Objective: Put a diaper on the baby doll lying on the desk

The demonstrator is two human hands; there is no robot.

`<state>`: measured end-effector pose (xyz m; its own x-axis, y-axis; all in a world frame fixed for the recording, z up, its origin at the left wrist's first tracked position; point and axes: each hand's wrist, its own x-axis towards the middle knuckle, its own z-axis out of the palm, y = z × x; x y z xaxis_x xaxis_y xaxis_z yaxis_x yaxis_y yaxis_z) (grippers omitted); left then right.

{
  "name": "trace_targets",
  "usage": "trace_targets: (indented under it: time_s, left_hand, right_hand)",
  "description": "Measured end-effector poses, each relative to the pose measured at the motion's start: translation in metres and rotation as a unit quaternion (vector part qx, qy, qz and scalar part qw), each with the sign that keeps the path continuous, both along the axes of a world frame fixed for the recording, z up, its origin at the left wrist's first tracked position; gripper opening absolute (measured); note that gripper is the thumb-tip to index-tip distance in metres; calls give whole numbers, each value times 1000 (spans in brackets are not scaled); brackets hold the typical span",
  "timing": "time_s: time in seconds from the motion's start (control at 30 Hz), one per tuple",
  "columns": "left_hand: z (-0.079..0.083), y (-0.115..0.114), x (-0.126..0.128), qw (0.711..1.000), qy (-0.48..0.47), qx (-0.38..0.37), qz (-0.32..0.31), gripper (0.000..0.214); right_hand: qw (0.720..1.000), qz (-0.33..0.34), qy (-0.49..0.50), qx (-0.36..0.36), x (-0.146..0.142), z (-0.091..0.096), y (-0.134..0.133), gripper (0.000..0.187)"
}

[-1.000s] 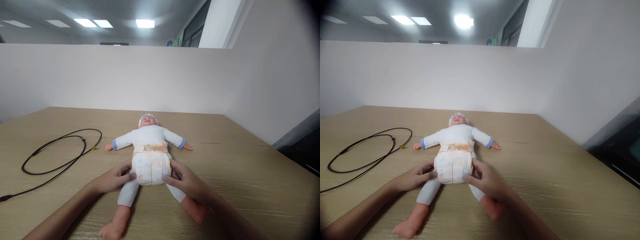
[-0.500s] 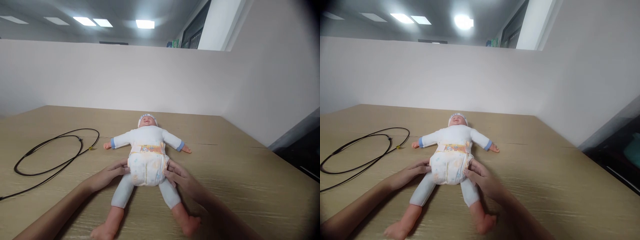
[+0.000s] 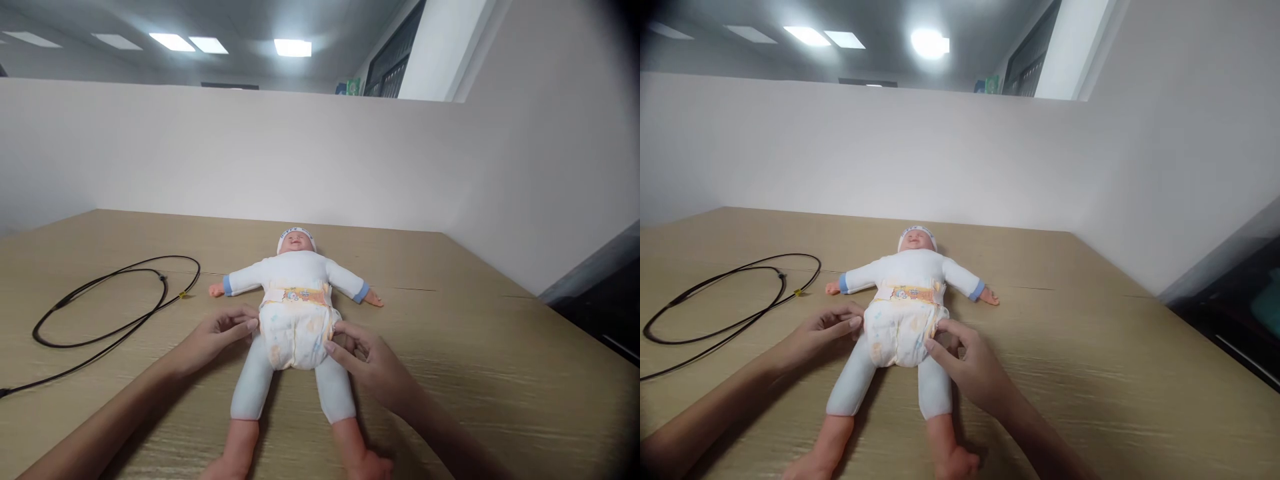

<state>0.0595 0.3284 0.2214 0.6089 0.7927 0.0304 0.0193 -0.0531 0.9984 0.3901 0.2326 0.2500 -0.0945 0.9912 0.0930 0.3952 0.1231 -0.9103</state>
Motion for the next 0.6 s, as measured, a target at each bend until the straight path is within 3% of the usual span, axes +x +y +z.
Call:
trace_targets:
  time_s: [0.17, 0.27, 0.47, 0.6]
  left_hand:
    - [-2, 2, 3, 987, 6, 120, 109, 30]
    - [0, -1, 8, 964, 22, 206, 165, 26]
    - [1, -5, 11, 932, 92, 323, 135, 28]
    - [1, -3, 8, 916, 105, 362, 135, 21]
  right_hand:
    - [985, -141, -29, 98, 5, -3, 4, 39]
    - [963, -202, -42, 172, 7, -11, 11, 27]
    - [959, -120, -109, 234, 0, -19, 13, 18]
    - [938, -122, -181, 270, -2, -16, 5, 18]
